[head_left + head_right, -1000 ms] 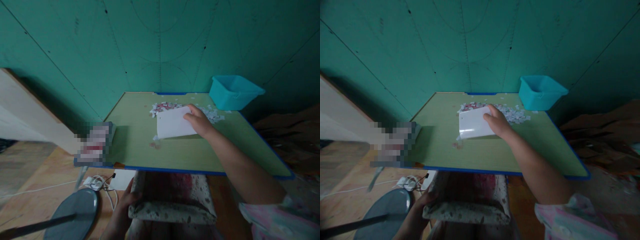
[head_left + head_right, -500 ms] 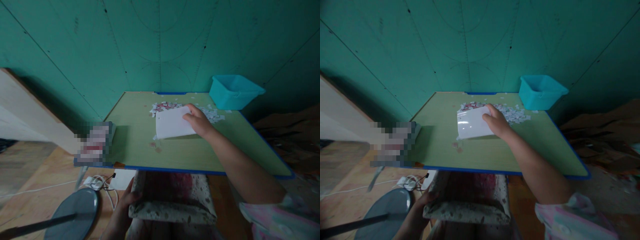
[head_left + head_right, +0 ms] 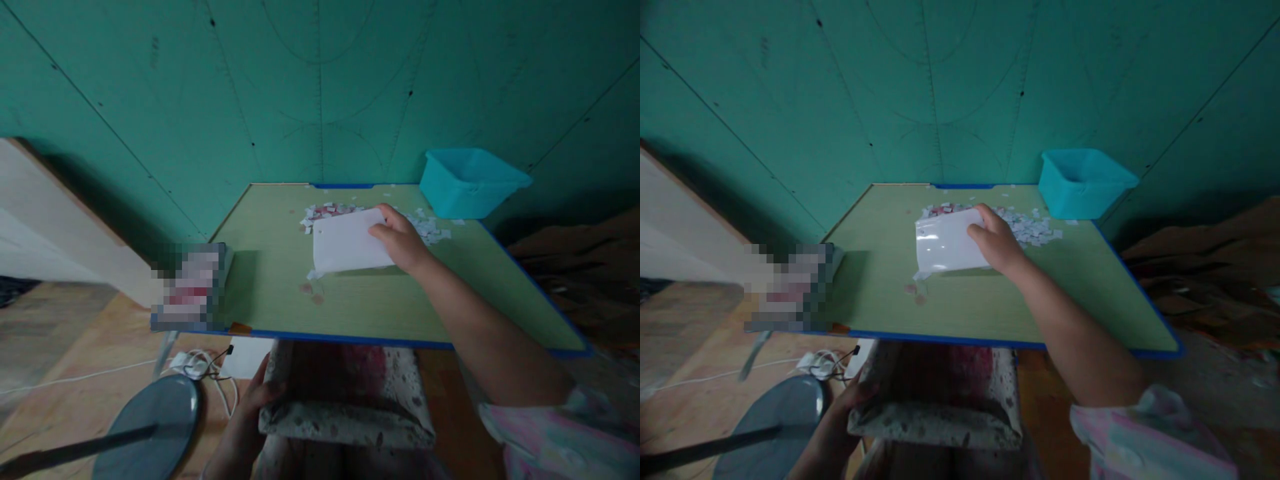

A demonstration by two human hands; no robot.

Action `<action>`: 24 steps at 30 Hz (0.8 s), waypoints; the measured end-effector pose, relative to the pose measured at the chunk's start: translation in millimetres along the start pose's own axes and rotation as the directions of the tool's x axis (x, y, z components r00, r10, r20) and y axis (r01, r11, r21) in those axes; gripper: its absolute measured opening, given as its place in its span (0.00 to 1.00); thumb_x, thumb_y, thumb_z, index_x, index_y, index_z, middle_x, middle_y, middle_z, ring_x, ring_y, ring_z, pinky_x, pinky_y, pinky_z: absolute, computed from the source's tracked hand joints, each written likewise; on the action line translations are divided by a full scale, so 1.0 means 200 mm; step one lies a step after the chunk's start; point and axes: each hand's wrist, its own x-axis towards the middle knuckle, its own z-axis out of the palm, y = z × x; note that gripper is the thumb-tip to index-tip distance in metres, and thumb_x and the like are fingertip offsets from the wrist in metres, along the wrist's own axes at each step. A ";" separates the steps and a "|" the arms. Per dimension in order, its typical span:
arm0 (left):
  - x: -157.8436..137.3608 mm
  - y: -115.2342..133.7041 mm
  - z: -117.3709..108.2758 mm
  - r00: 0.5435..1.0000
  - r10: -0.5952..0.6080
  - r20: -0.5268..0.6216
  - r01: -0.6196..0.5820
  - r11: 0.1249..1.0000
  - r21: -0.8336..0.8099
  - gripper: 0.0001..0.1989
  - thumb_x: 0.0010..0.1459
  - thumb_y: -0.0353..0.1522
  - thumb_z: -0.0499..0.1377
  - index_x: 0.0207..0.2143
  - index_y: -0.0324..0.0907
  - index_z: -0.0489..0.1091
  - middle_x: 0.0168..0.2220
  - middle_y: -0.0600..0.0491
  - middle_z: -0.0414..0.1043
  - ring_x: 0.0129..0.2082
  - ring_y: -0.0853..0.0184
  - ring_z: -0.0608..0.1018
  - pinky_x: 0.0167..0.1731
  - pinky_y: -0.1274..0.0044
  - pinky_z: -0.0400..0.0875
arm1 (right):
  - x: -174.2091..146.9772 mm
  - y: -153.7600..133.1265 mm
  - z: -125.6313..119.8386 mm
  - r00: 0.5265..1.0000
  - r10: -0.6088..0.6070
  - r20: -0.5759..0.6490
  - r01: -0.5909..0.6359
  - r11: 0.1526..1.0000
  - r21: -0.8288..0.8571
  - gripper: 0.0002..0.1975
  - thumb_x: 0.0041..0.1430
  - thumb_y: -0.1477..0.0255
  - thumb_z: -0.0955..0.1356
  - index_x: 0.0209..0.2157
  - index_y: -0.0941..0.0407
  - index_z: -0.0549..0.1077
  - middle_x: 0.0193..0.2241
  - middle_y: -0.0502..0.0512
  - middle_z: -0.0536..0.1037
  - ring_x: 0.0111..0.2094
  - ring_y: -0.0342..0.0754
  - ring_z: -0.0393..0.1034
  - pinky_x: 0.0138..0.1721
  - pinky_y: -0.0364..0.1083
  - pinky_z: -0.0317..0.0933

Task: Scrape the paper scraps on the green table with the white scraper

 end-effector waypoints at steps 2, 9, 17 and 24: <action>-0.01 0.01 0.00 1.000 -0.006 0.014 0.006 1.000 0.006 0.27 0.22 0.27 0.63 0.33 0.42 0.71 0.25 0.52 0.77 0.37 0.52 0.76 0.30 0.72 0.71 | 0.01 0.01 0.00 0.999 -0.003 -0.047 0.001 1.000 -0.031 0.06 0.46 0.73 0.61 0.30 0.55 0.62 0.22 0.46 0.64 0.24 0.42 0.58 0.24 0.42 0.49; 0.01 0.09 0.01 0.995 -0.089 0.055 0.084 0.994 0.076 0.24 0.18 0.23 0.62 0.27 0.44 0.70 0.20 0.56 0.75 0.29 0.56 0.76 0.29 0.72 0.71 | -0.02 0.01 0.04 0.994 -0.022 0.109 0.033 0.995 -0.095 0.06 0.47 0.72 0.61 0.31 0.55 0.62 0.25 0.48 0.67 0.29 0.44 0.60 0.28 0.43 0.53; 0.00 0.10 0.02 0.989 -0.118 0.088 0.110 0.989 0.094 0.23 0.18 0.25 0.62 0.27 0.45 0.71 0.17 0.57 0.71 0.27 0.56 0.75 0.28 0.70 0.69 | -0.01 -0.01 0.00 1.000 -0.010 -0.026 0.008 0.998 -0.067 0.07 0.46 0.71 0.60 0.31 0.54 0.62 0.24 0.48 0.65 0.26 0.43 0.59 0.26 0.43 0.52; 0.00 0.11 0.03 0.993 -0.088 0.082 0.079 0.991 0.106 0.21 0.19 0.24 0.63 0.24 0.46 0.71 0.18 0.58 0.73 0.27 0.58 0.74 0.28 0.72 0.69 | -0.01 0.01 0.02 1.000 -0.020 0.002 0.020 0.986 -0.163 0.09 0.46 0.69 0.61 0.33 0.55 0.63 0.25 0.50 0.67 0.29 0.45 0.60 0.27 0.43 0.53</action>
